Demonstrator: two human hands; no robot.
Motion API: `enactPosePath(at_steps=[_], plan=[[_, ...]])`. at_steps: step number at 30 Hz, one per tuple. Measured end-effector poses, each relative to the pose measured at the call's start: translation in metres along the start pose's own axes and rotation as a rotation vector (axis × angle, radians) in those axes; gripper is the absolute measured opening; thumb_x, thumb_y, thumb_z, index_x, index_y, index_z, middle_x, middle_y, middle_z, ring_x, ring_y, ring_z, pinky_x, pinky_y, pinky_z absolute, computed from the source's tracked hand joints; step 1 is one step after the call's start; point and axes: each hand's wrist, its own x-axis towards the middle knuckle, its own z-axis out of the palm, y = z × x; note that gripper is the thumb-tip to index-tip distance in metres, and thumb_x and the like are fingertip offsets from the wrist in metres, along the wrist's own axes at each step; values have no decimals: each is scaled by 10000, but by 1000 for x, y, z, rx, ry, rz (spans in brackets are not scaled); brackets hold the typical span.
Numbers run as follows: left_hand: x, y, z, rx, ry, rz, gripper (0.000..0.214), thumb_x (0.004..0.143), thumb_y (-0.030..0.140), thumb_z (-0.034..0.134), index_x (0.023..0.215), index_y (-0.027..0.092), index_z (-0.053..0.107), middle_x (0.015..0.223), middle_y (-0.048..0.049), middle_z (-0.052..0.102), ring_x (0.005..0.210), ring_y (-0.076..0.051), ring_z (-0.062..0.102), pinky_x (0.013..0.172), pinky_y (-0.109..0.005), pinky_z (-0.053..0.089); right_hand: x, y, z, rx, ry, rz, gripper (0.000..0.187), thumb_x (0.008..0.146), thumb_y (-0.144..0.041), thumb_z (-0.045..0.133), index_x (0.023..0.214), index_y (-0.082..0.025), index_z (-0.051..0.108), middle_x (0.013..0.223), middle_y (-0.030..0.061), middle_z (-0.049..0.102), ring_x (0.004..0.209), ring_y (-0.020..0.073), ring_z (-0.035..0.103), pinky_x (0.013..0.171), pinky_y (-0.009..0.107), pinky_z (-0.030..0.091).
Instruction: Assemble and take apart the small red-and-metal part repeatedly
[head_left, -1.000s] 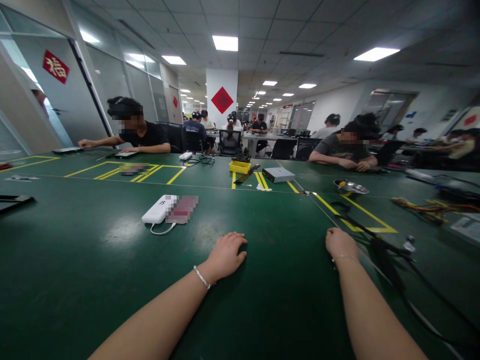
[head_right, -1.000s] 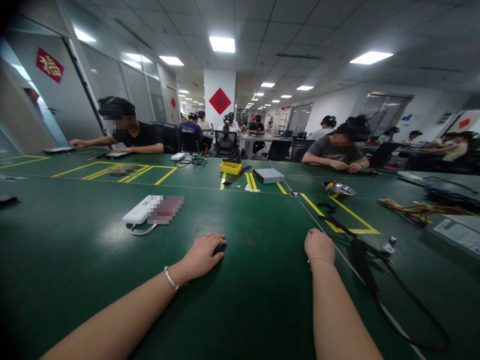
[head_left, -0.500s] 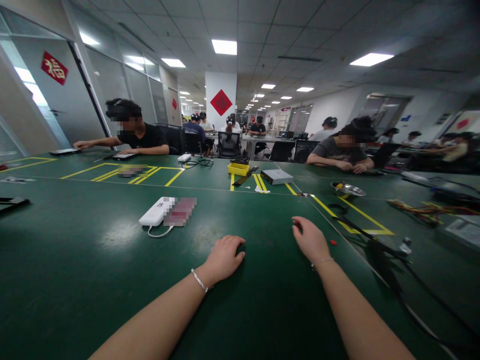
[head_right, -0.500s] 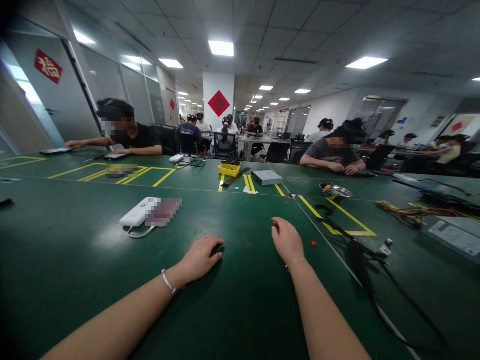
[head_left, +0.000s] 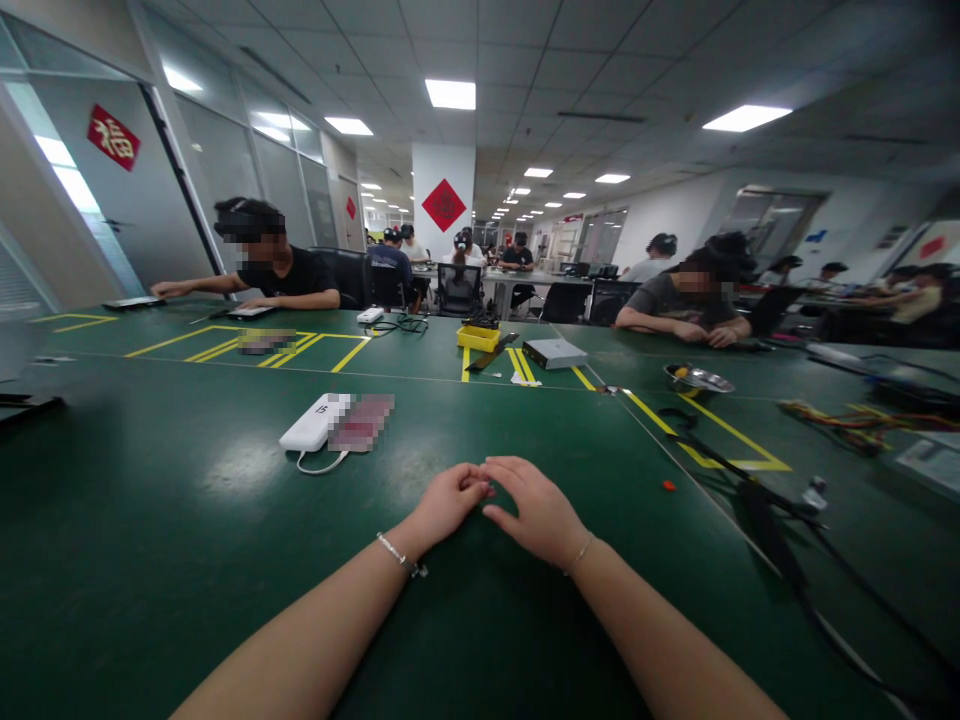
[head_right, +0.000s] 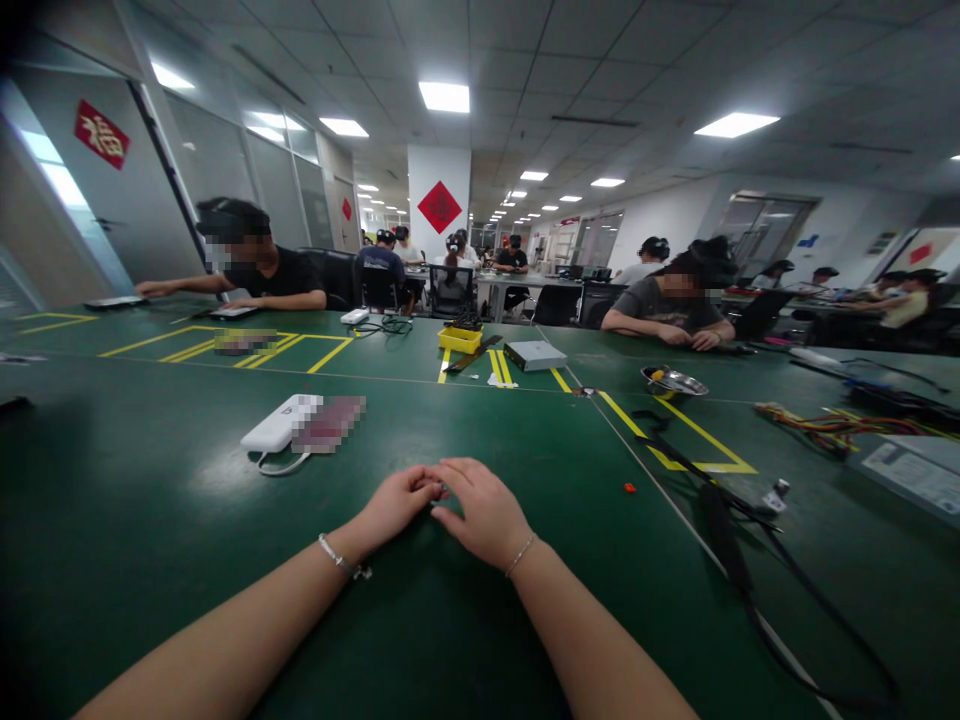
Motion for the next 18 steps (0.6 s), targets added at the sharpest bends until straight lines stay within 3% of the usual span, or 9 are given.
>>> enactPosePath(at_steps=[2, 5, 7, 9, 14, 18], plan=[[0, 1, 0, -72, 57, -41, 143, 731, 210, 487, 851, 136, 512, 741, -31, 625, 720, -130, 583, 692, -254, 435, -5, 25, -11, -109, 45, 149, 429, 756, -302, 441, 1175, -214, 427, 1175, 73, 481, 1106, 214, 392, 953, 404, 293], [0, 2, -2, -109, 101, -84, 174, 752, 219, 468, 902, 138, 499, 778, -41, 627, 728, -127, 582, 698, -262, 435, -27, 77, -29, -347, 99, 569, 432, 754, -287, 418, 1173, -186, 433, 1223, 107, 429, 1161, 257, 319, 946, 442, 258], [0, 3, -2, -121, 107, -104, 193, 753, 215, 471, 929, 142, 495, 812, -46, 627, 730, -124, 580, 693, -262, 436, -49, 113, -41, -476, 73, 873, 459, 745, -301, 411, 1182, -161, 425, 1236, 147, 401, 1170, 302, 292, 910, 470, 271], [-1, 4, -3, -133, 111, -121, 186, 743, 195, 485, 921, 144, 502, 821, -45, 628, 722, -120, 577, 684, -257, 435, -70, 141, -49, -498, 13, 1086, 480, 750, -319, 375, 1189, -129, 418, 1206, 186, 415, 1145, 316, 328, 866, 469, 307], [-1, 5, -3, -244, 128, -150, 136, 719, 156, 526, 853, 135, 513, 828, -51, 627, 648, -93, 571, 614, -220, 426, -95, 168, -57, -447, -51, 1267, 516, 741, -353, 334, 1186, -112, 433, 1118, 206, 482, 1028, 311, 453, 768, 427, 388], [0, 2, -5, -412, 116, -173, 152, 698, 124, 562, 840, 129, 510, 867, -69, 628, 662, -85, 583, 624, -206, 433, -97, 169, -60, -469, -116, 1249, 351, 689, -256, 401, 935, -123, 612, 973, 202, 558, 918, 298, 520, 699, 398, 422]])
